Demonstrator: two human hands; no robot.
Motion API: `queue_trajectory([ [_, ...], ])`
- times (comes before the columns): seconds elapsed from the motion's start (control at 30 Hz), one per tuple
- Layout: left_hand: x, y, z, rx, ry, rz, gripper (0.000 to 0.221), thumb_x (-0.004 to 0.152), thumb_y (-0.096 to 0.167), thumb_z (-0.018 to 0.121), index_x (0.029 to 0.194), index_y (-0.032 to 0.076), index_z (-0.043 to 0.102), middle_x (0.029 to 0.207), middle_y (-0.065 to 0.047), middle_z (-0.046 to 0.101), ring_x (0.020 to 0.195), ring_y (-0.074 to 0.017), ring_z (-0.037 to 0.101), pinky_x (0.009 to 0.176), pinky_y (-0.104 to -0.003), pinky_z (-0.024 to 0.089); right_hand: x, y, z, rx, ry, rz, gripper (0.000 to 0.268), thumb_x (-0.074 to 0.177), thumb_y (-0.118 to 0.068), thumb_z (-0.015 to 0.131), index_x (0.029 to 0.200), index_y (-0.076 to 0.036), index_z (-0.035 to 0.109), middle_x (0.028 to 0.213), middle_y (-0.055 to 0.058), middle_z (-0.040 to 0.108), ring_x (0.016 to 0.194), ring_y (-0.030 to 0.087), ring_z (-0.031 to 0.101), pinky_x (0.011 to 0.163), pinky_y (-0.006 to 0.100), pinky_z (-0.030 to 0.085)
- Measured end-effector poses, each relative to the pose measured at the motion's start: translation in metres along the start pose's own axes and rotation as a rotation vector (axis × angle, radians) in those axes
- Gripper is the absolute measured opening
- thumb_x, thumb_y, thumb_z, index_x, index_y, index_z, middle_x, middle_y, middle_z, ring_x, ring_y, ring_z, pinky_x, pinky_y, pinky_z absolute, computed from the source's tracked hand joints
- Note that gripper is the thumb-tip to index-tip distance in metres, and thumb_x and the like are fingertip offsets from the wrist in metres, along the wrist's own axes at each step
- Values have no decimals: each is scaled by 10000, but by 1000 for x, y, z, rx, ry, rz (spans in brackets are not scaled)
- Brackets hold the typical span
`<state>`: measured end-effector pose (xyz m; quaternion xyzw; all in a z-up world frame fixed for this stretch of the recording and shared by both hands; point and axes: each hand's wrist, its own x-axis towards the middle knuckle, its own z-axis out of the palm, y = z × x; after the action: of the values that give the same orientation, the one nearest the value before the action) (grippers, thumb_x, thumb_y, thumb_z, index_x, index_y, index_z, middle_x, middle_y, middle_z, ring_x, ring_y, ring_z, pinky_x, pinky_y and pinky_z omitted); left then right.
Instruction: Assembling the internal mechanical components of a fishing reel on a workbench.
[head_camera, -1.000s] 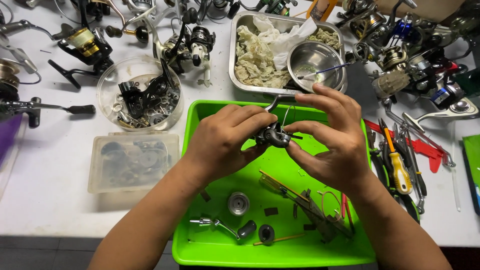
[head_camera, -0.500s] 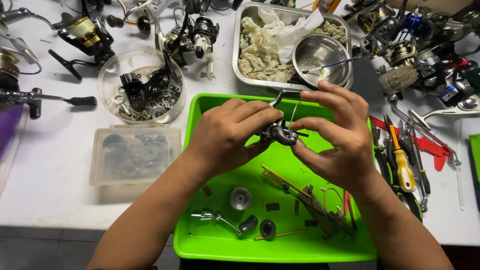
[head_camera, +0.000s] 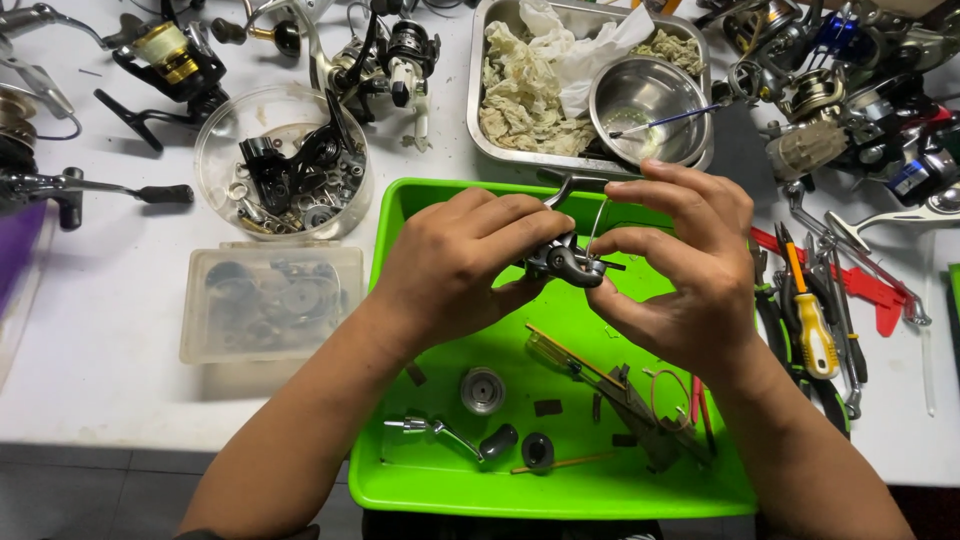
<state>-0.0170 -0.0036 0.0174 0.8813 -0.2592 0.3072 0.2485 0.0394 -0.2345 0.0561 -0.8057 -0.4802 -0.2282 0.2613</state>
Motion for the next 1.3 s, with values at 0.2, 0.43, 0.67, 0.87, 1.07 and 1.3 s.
queue_trajectory([
  [0.2,1,-1,0,11,23,-2,384,874,172,825,1223,147,667,1160,-45,724,905,-277,658,661,-392,526,-1,1,3,19,-8,7,151,824,-104,829,954,-131,757,1278,127,670,1303,397,585,1097,520,367],
  [0.43,1,-4,-3,-39,61,-21,405,862,161,841,1214,105,650,1155,-85,746,1010,-298,732,752,-400,573,-1,9,2,127,-11,-22,246,927,-198,812,1111,-53,737,1322,204,628,1291,405,591,1139,521,427],
  [0.67,6,1,-20,-299,170,-211,460,906,208,860,1245,42,597,1174,-127,728,1016,-253,742,854,-333,614,-3,19,5,252,222,79,281,1042,-87,642,1225,119,594,1252,305,605,1226,417,609,1116,494,528],
  [0.87,6,2,-23,-520,280,-546,451,910,304,791,1247,112,559,1072,-80,710,916,-187,757,816,-248,642,-6,27,9,285,279,130,237,1067,-11,611,1267,108,562,1232,276,593,1198,385,593,1110,457,509],
  [1.07,2,-3,-15,-814,433,-736,524,862,317,796,1269,94,552,1148,-98,715,1058,-203,718,946,-271,608,-5,30,9,224,257,141,240,1070,-21,626,1267,110,587,1211,271,615,1175,388,615,1080,459,510],
  [1.3,-1,-14,-12,-997,665,-689,365,947,189,762,1227,77,556,1018,-120,677,881,-254,758,616,-271,600,15,28,6,166,-117,124,328,998,-6,710,1299,104,638,1134,242,695,982,286,666,911,352,589],
])
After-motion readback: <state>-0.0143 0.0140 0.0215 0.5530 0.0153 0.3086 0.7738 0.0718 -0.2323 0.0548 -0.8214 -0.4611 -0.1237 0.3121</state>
